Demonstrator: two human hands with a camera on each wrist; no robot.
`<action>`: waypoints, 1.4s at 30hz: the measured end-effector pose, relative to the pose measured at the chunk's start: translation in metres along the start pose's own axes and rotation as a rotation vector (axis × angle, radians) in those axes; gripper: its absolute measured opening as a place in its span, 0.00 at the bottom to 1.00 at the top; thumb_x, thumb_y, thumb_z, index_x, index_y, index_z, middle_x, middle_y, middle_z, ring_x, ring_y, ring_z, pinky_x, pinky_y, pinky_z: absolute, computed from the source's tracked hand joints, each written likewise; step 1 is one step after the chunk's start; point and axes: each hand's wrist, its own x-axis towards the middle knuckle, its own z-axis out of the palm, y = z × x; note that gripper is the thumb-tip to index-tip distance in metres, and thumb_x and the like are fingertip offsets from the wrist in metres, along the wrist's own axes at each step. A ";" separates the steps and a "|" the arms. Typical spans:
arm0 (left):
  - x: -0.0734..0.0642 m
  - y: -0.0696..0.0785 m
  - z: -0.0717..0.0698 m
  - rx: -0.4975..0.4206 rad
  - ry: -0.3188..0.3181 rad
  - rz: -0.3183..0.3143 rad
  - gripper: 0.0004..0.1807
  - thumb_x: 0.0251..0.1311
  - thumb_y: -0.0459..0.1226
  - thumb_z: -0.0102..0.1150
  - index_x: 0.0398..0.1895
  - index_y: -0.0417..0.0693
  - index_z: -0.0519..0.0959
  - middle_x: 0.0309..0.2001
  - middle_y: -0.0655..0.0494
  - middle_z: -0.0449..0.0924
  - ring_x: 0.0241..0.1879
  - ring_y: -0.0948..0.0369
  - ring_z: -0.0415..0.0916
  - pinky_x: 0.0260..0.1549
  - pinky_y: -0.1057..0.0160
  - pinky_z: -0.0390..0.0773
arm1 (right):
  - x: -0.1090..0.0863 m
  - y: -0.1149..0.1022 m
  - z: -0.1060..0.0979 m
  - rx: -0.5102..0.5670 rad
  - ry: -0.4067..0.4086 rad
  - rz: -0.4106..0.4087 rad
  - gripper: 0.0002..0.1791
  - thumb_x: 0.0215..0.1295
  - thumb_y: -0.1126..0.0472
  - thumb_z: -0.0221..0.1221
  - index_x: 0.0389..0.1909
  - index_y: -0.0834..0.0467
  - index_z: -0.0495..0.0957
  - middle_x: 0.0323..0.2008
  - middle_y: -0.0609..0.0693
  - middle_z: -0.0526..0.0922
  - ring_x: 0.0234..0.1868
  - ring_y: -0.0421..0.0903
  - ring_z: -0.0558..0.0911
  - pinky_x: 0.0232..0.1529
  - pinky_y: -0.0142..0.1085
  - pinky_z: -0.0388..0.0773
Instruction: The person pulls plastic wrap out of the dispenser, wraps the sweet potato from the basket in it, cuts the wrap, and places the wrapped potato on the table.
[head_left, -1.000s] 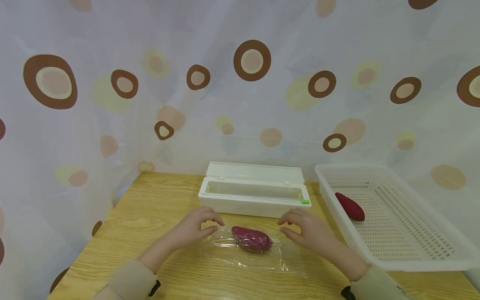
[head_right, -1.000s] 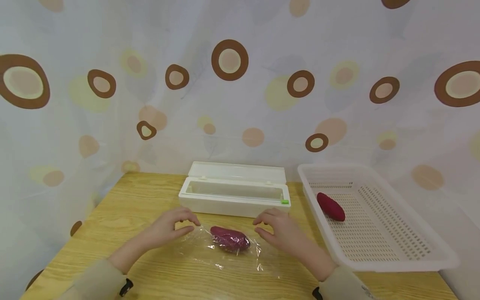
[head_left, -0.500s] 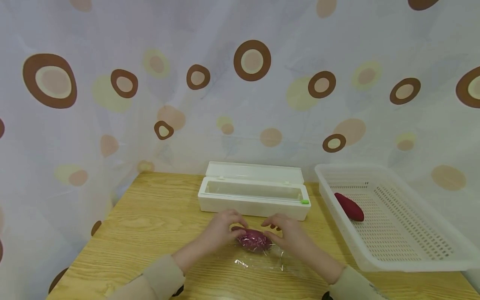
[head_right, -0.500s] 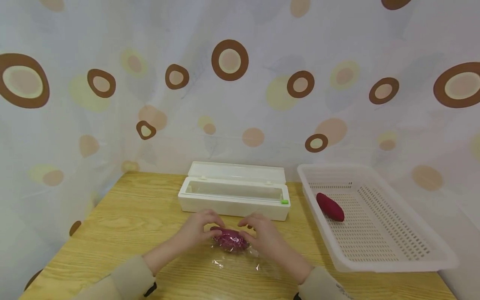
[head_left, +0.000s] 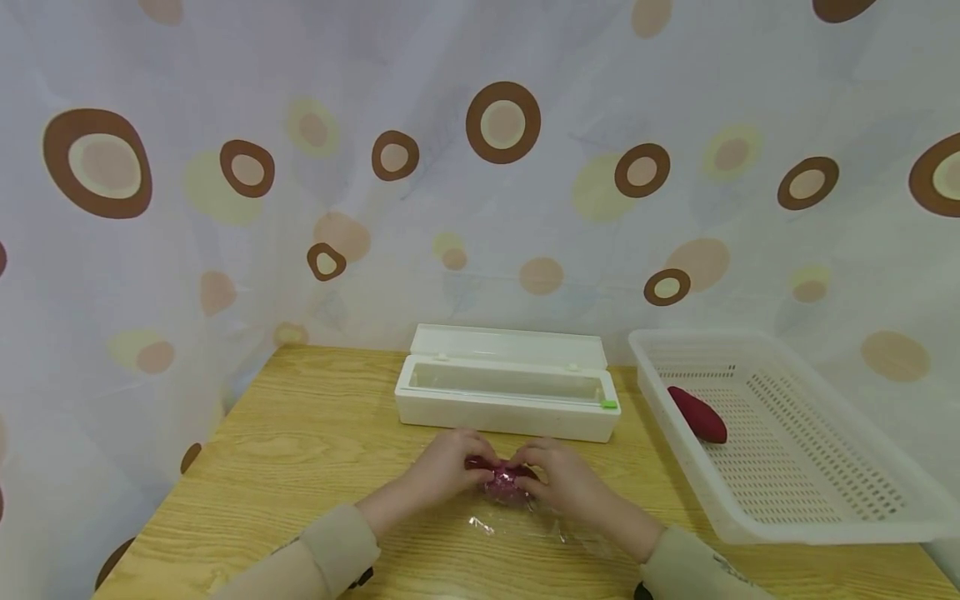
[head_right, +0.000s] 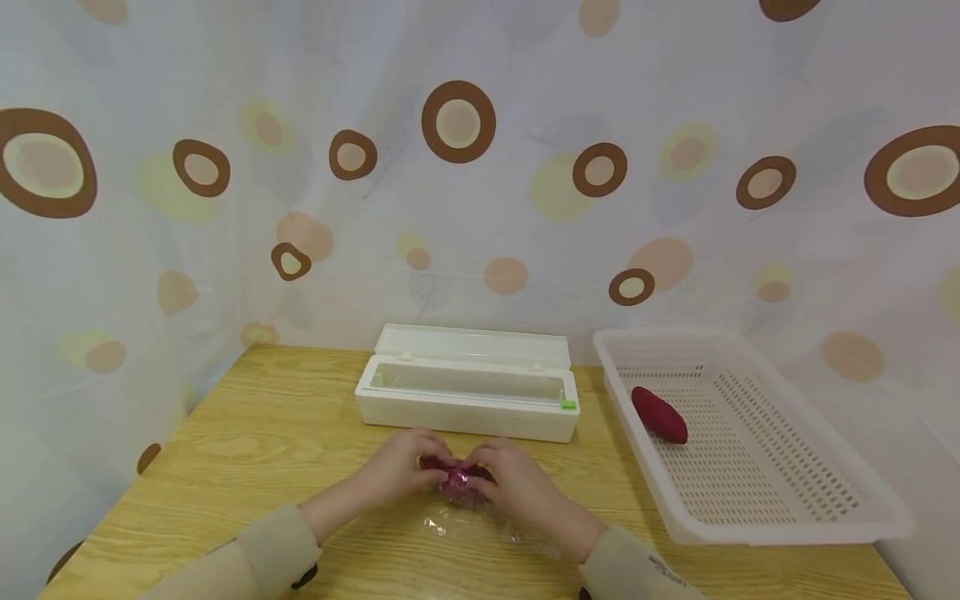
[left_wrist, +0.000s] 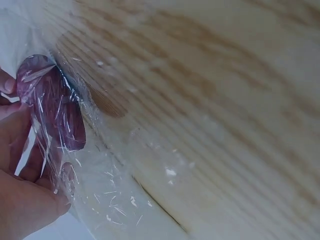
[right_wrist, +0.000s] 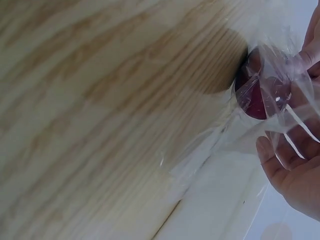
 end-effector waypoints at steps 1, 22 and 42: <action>0.000 -0.001 0.000 0.004 -0.004 -0.005 0.06 0.53 0.37 0.67 0.35 0.51 0.85 0.38 0.63 0.83 0.41 0.66 0.76 0.44 0.67 0.75 | 0.000 0.000 0.000 0.001 -0.003 0.001 0.10 0.56 0.62 0.66 0.39 0.57 0.82 0.41 0.48 0.83 0.43 0.44 0.80 0.45 0.37 0.78; 0.000 -0.007 -0.002 -0.194 -0.108 -0.152 0.18 0.47 0.39 0.72 0.44 0.50 0.83 0.40 0.63 0.82 0.41 0.68 0.76 0.42 0.68 0.75 | 0.000 0.010 -0.001 0.007 -0.082 0.049 0.21 0.52 0.57 0.69 0.48 0.56 0.78 0.46 0.48 0.81 0.48 0.45 0.78 0.48 0.40 0.77; -0.004 -0.006 0.002 -0.194 -0.163 -0.119 0.21 0.49 0.36 0.70 0.50 0.51 0.80 0.49 0.60 0.81 0.47 0.67 0.76 0.44 0.72 0.75 | -0.005 0.015 -0.005 -0.042 -0.142 -0.010 0.23 0.54 0.56 0.68 0.51 0.58 0.77 0.48 0.50 0.81 0.48 0.45 0.80 0.49 0.39 0.77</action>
